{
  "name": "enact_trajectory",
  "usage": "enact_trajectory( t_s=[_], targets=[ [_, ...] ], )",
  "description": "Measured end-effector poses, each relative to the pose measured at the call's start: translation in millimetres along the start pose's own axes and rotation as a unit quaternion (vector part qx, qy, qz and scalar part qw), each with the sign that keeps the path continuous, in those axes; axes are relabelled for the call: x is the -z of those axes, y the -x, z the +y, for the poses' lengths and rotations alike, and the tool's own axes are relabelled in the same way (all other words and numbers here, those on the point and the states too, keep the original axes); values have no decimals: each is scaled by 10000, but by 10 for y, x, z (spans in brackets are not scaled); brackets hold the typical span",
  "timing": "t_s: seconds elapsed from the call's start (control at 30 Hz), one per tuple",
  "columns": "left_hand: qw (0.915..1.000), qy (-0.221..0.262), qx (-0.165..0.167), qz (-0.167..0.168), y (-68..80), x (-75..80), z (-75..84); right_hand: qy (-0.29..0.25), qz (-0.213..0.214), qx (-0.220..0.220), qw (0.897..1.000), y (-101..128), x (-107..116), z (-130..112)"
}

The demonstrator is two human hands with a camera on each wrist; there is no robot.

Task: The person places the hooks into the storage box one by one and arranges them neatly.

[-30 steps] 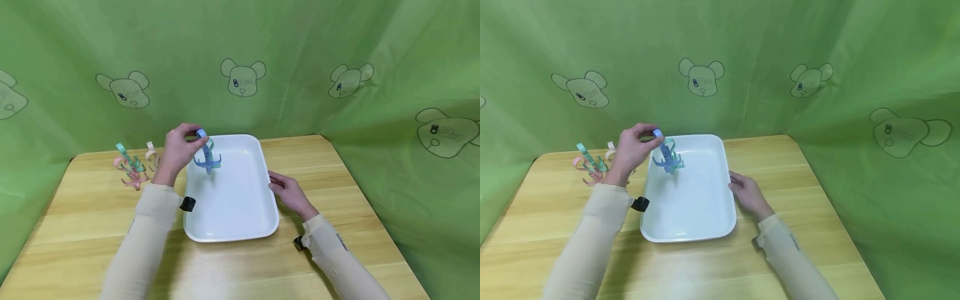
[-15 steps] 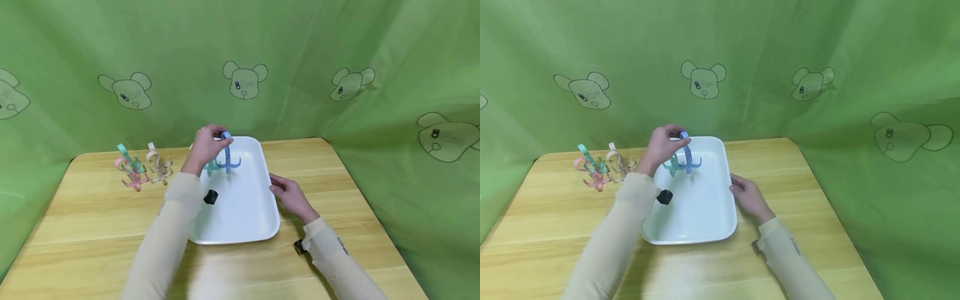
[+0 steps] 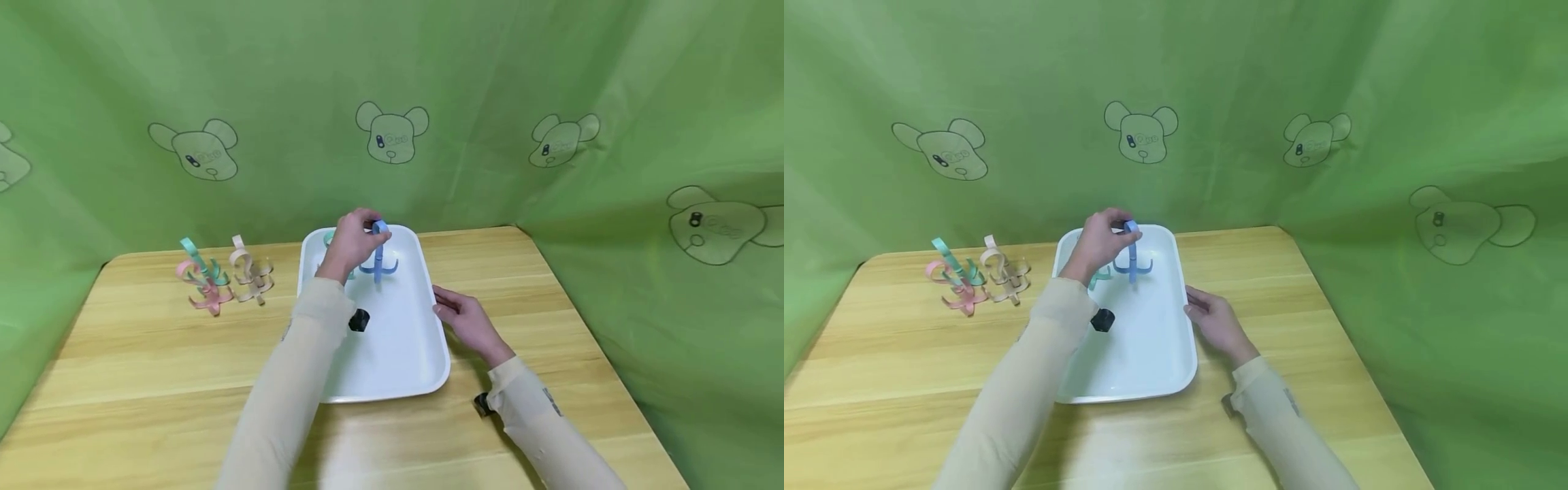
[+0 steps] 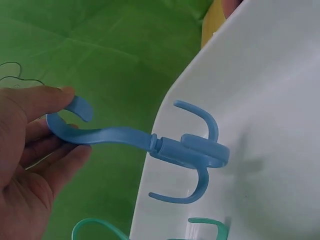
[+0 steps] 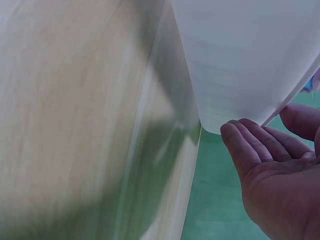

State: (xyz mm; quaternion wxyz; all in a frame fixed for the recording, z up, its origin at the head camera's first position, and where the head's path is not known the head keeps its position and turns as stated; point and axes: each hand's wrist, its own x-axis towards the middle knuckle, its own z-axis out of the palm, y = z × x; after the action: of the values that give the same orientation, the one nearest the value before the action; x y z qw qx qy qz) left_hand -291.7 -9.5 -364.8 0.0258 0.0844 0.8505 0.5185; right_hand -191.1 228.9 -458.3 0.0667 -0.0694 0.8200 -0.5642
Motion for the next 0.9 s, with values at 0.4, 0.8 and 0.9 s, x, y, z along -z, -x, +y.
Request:
enact_trajectory(
  t_s=[0.4, 0.8, 0.9],
  targets=[
    [9989, -247, 388, -37, -200, -153, -116, -6, 60, -34, 10000, 21, -1, -20],
    [9968, -654, 436, -118, -245, -170, -239, -171, 19, -41, 9998, 25, -41, -34],
    [9976, -606, 312, -138, -252, -171, -227, -158, 28, -60, 9999, 24, -20, -48]
  ],
)
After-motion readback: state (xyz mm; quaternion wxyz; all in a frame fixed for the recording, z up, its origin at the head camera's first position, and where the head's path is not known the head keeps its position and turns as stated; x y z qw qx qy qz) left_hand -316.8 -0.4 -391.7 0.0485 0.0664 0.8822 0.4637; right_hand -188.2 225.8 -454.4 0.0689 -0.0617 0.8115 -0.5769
